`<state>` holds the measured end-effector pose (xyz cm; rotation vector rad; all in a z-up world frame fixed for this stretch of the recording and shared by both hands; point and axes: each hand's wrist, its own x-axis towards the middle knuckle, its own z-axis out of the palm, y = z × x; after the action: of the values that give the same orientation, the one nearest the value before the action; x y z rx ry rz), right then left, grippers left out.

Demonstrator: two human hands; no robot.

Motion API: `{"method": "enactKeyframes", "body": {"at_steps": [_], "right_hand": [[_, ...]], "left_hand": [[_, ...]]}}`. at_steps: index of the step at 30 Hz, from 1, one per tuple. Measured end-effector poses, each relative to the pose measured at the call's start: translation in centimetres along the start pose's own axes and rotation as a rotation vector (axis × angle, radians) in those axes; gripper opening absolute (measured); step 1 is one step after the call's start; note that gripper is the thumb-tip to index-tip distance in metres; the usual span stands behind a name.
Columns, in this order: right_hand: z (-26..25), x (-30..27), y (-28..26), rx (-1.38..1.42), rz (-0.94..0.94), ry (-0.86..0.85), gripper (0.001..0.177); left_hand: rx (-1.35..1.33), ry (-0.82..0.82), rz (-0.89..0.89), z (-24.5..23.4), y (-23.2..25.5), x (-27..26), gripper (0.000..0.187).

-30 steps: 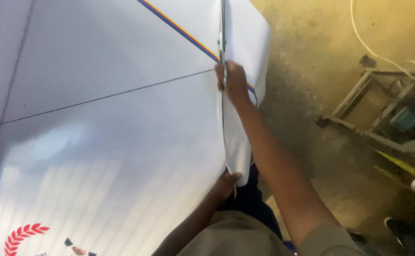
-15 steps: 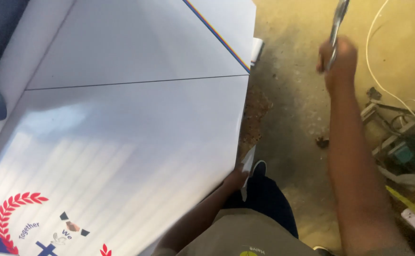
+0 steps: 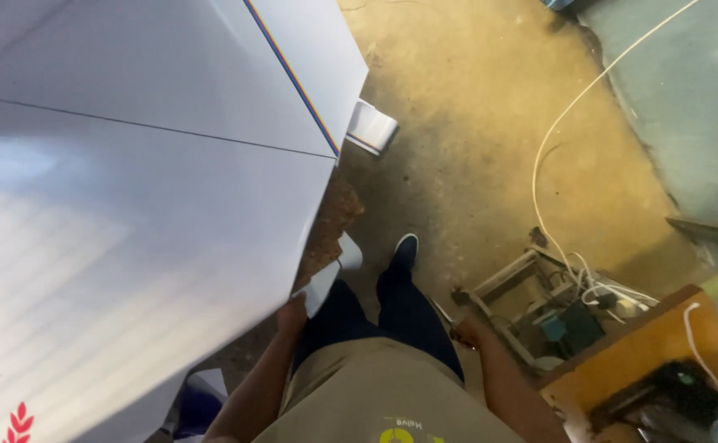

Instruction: The person uses large shears to cut a long piece of white printed fabric laid out on a wooden table. They follow a pre-drawn line to trim the material, separating a section with a blue border and text from the main roll. The person adjusts the fabric and continues cutting along the edge.

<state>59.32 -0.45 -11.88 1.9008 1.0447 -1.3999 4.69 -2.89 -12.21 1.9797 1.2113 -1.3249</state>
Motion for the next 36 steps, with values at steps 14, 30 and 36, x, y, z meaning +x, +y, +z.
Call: {"method": "enactKeyframes", "body": {"at_steps": [14,30,36], "right_hand": [[-30.9,8.6,-7.2,-0.076,-0.076,0.273,0.064],[-48.8,-0.9,-35.4,-0.225,-0.41,-0.154,0.022],[-48.5,-1.6,-44.4,-0.635,-0.602,-0.395,0.034]], "left_hand": [[-2.049,0.073,-1.237,-1.8,11.0,-9.2,0.042],[-2.402,-0.079,-0.871,-22.1,7.8,-1.9,0.073],[-2.827,0.519,-0.621,-35.3,5.9,3.4,0.054]]}}
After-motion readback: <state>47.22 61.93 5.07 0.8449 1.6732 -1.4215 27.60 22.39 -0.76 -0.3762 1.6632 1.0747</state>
